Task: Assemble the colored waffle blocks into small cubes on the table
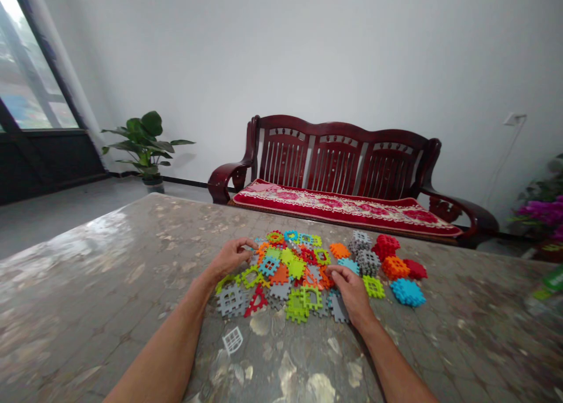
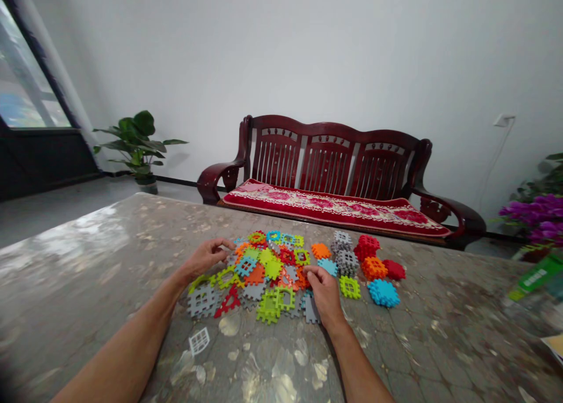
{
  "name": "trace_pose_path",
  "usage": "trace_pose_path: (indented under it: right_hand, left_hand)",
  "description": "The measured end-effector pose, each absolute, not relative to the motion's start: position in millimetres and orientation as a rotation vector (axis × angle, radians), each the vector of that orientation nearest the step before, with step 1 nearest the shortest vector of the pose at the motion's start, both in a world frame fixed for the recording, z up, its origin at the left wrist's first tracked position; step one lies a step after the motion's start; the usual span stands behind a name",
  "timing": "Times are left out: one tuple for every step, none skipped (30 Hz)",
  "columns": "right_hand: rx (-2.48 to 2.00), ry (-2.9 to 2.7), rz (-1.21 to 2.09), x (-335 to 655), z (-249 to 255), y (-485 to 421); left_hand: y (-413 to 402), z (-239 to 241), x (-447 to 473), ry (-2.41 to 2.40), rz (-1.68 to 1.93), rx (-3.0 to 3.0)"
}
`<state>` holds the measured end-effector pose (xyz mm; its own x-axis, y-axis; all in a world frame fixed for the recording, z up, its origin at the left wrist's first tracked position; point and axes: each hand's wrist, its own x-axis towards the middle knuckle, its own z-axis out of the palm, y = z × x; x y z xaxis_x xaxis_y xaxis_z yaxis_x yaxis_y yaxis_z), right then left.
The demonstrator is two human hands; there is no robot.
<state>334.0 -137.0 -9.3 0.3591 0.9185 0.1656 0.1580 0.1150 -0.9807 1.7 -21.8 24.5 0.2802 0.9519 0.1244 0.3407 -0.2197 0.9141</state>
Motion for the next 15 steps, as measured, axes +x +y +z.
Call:
trace_pose_path:
  right_hand:
    - [-1.353,-1.078,0.755,334,-9,-137]
    - [-1.355,-1.073,0.755,334,-9,-137]
    - [-1.357,-1.068,0.758,334,-8,-137]
    - [-1.359,-1.063,0.762,333,-8,-137]
    - [-1.361,-1.059,0.766,333,-8,-137]
    - [-1.361,-1.055,0.768,333,-7,-137]
    - [-1.360,-1.052,0.770,333,-7,-137]
    - [-1.357,-1.050,0.771,333,-7,-137]
    - [-1.355,-1.048,0.771,333,-7,-137]
    - [-1.354,-1.049,0.769,333,-7,-137]
    - [-1.354,-1.050,0.768,332,-7,-137]
    - [-1.354,-1.051,0.766,332,-7,-138]
    - [-1.355,-1.052,0.764,332,-6,-138]
    - [-1.355,-1.053,0.764,332,-6,-138]
    - [-1.353,-1.054,0.765,332,-5,-138]
  left_hand:
    - [-20,22,-1,1.281,0.974,1.750]
    - [-17,19,-3,1.376,1.008,1.774]
    - [-15,16,-5,1.455,1.039,1.799]
    - [-13,13,-8,1.514,1.061,1.824]
    - [-11,10,-10,1.559,1.076,1.850]
    - [-10,6,-12,1.592,1.080,1.881]
    - [-8,3,-13,1.615,1.066,1.915]
    - [-8,0,-14,1.629,1.037,1.955]
    - [-7,-2,-15,1.634,0.993,2.006]
    - [-6,-4,-15,1.630,0.940,2.065]
    - [-6,-6,-15,1.626,0.884,2.127]
    - [-6,-7,-15,1.625,0.828,2.187]
    - [-6,-8,-15,1.633,0.777,2.238]
    - [-6,-8,-14,1.647,0.731,2.279]
    - [-6,-8,-14,1.665,0.692,2.309]
